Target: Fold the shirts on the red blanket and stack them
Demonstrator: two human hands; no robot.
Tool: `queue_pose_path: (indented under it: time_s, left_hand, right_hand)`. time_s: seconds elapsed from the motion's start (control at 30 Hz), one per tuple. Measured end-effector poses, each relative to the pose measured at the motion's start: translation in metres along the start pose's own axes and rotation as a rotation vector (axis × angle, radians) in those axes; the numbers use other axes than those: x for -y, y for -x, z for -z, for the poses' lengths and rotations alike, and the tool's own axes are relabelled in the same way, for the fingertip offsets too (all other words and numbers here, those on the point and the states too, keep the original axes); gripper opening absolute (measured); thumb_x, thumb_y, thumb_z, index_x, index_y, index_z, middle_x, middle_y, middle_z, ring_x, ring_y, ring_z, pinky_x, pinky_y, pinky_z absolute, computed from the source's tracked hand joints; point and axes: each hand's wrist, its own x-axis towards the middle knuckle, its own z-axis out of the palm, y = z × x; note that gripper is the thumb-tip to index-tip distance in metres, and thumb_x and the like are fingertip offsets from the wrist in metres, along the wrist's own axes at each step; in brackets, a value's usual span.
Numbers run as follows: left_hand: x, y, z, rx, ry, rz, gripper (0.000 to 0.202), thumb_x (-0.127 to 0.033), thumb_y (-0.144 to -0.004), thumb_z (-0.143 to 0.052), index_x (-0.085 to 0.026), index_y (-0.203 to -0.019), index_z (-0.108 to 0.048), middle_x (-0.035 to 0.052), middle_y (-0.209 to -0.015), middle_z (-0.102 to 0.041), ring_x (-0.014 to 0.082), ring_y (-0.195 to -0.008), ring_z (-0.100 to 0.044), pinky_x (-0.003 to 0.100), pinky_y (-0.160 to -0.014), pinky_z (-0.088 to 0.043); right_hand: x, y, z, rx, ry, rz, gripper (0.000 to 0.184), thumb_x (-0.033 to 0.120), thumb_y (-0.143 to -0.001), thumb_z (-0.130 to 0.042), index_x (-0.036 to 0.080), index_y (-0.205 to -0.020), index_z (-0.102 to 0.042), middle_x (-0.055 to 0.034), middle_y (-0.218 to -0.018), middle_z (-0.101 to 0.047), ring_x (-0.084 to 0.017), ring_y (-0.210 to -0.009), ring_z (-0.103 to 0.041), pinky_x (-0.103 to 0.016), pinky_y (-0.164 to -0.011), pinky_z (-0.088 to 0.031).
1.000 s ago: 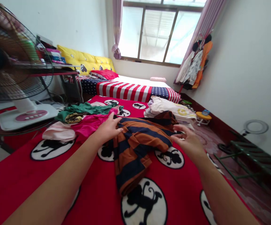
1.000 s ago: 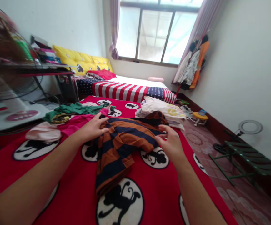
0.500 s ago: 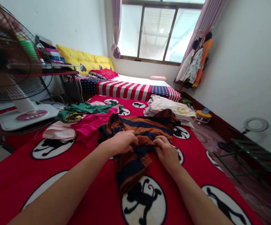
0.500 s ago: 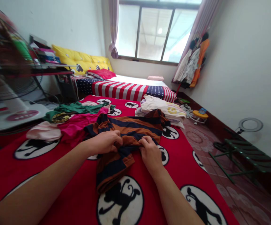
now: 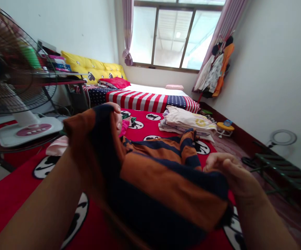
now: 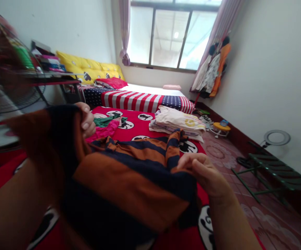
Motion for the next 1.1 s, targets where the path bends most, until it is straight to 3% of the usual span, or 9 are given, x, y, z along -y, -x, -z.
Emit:
queue_pose_path:
  time_s: [0.07,0.17,0.27,0.47,0.63,0.77,0.9,1.0,1.1]
  left_hand:
    - [-0.005,0.002,0.006,0.188,0.056,0.064,0.025,-0.045,-0.069,-0.058,-0.021,-0.073,-0.065,0.0047,-0.062,-0.061,0.0203,-0.054,-0.059,0.034,-0.051,-0.050]
    - [0.001,0.003,0.002,0.316,0.092,0.117,0.034,-0.048,-0.078,-0.052,-0.020,-0.086,-0.068,0.0052,-0.080,-0.069,0.0204,-0.071,-0.065,0.032,-0.063,-0.053]
    - [0.026,-0.001,-0.008,0.336,-0.305,0.153,0.038,-0.051,-0.079,-0.056,-0.018,-0.095,-0.068,0.0073,-0.097,-0.071,0.0258,-0.096,-0.064,0.036,-0.080,-0.052]
    - [0.090,-0.006,-0.008,0.450,-1.132,-0.114,0.057,-0.045,-0.068,-0.069,-0.019,-0.119,-0.064,0.0113,-0.126,-0.058,0.0307,-0.119,-0.052,0.041,-0.103,-0.040]
    - [0.100,-0.001,-0.008,0.531,-1.261,0.014,0.052,-0.016,-0.069,-0.058,-0.019,-0.120,-0.064,0.0088,-0.109,-0.069,0.0251,-0.101,-0.062,0.032,-0.089,-0.048]
    - [0.055,0.003,-0.009,0.698,-0.966,0.158,0.033,-0.019,-0.071,-0.058,-0.021,-0.100,-0.074,0.0050,-0.090,-0.073,0.0212,-0.082,-0.067,0.026,-0.071,-0.051]
    - [0.005,0.011,-0.011,0.811,-0.486,0.300,0.041,-0.042,-0.068,-0.070,-0.021,-0.103,-0.073,0.0075,-0.074,-0.073,0.0197,-0.056,-0.064,0.026,-0.050,-0.049]
    - [0.006,0.013,-0.016,0.744,-0.394,0.275,0.046,-0.051,-0.071,-0.067,-0.021,-0.106,-0.072,0.0096,-0.077,-0.073,0.0207,-0.060,-0.065,0.029,-0.055,-0.052]
    - [0.038,0.008,-0.019,0.728,-0.706,0.239,0.045,-0.047,-0.074,-0.065,-0.021,-0.111,-0.069,0.0090,-0.100,-0.072,0.0244,-0.090,-0.066,0.031,-0.077,-0.052]
  right_hand:
    - [-0.005,-0.002,0.006,-0.013,0.067,0.027,0.037,0.053,-0.075,-0.066,0.018,-0.082,-0.070,-0.0084,-0.076,-0.071,-0.018,-0.061,-0.065,-0.028,-0.056,-0.051]
    - [-0.028,-0.017,0.013,-0.287,0.233,0.078,0.030,0.048,-0.077,-0.066,0.020,-0.088,-0.068,-0.0073,-0.089,-0.071,-0.018,-0.072,-0.066,-0.029,-0.066,-0.053]
    - [-0.058,-0.033,0.019,-0.448,0.617,0.099,0.033,0.045,-0.072,-0.069,0.019,-0.092,-0.068,-0.0099,-0.101,-0.068,-0.025,-0.092,-0.064,-0.038,-0.081,-0.052]
    - [-0.099,-0.039,0.019,-0.514,1.188,0.115,0.065,0.034,-0.066,-0.070,0.017,-0.127,-0.055,-0.0155,-0.130,-0.051,-0.032,-0.124,-0.045,-0.048,-0.102,-0.039]
    - [-0.096,-0.038,0.014,-0.432,1.079,0.111,0.043,0.017,-0.070,-0.052,0.019,-0.110,-0.067,-0.0095,-0.108,-0.065,-0.023,-0.096,-0.061,-0.038,-0.086,-0.048]
    - [-0.059,-0.027,0.023,-0.533,0.632,0.057,0.025,0.019,-0.060,-0.057,0.019,-0.081,-0.071,-0.0032,-0.080,-0.070,-0.020,-0.072,-0.062,-0.033,-0.069,-0.049]
    - [-0.020,-0.009,0.040,-0.425,0.158,0.124,0.016,0.033,-0.070,-0.060,0.021,-0.073,-0.069,0.0009,-0.053,-0.058,-0.014,-0.048,-0.051,-0.026,-0.047,-0.038]
    - [-0.022,-0.010,0.046,-0.536,0.189,0.208,0.024,0.042,-0.074,-0.063,0.020,-0.079,-0.070,-0.0002,-0.057,-0.060,-0.011,-0.046,-0.046,-0.024,-0.043,-0.033]
    - [-0.044,-0.021,0.046,-0.661,0.508,0.071,0.036,0.047,-0.068,-0.071,0.020,-0.091,-0.069,-0.0032,-0.079,-0.068,-0.010,-0.047,-0.049,-0.024,-0.045,-0.037]
